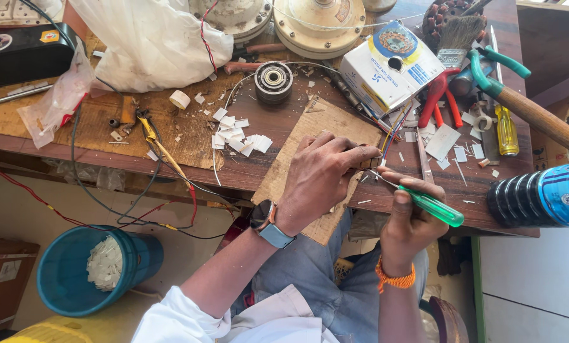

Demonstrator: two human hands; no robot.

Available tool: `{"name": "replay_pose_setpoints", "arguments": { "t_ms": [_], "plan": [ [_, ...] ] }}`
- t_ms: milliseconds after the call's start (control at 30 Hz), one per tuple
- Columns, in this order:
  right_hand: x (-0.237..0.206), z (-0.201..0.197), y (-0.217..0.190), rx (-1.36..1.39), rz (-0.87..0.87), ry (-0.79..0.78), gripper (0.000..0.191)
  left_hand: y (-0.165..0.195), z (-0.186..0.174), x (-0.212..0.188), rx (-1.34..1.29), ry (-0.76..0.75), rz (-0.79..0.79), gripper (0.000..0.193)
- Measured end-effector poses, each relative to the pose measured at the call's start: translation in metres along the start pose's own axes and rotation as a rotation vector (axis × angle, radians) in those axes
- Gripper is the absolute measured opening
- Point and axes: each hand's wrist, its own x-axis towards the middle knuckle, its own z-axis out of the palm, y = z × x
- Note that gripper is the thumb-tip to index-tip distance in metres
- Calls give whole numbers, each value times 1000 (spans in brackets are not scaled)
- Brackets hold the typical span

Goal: The person repeatedly cuts small white insulating pieces with scissors, folds them, and inserts them into slots on a copper-wound rotor. They use a green screwdriver to press the pieces into place. The process is repeated multiple times across the rotor.

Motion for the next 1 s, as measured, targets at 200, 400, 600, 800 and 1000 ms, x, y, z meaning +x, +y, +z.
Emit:
{"name": "replay_pose_setpoints", "arguments": {
  "t_ms": [200, 400, 600, 800, 1000],
  "plan": [
    [-8, 40, -24, -153, 81, 165, 24, 2, 1, -1, -20, 27, -2, 40],
    [-15, 27, -23, -108, 125, 123, 24, -2, 3, -6, -23, 29, 4, 39],
    [35, -51, -16, -341, 295, -132, 25, -11, -1, -6, 22, -73, 80, 60],
    [75, -54, 30, -913, 799, -500, 32, -43, -28, -14, -337, 231, 243, 75],
    [54, -51, 24, -657, 73, -307, 18, -113, -92, -58, 84, 252, -236, 20]
  ]
}}
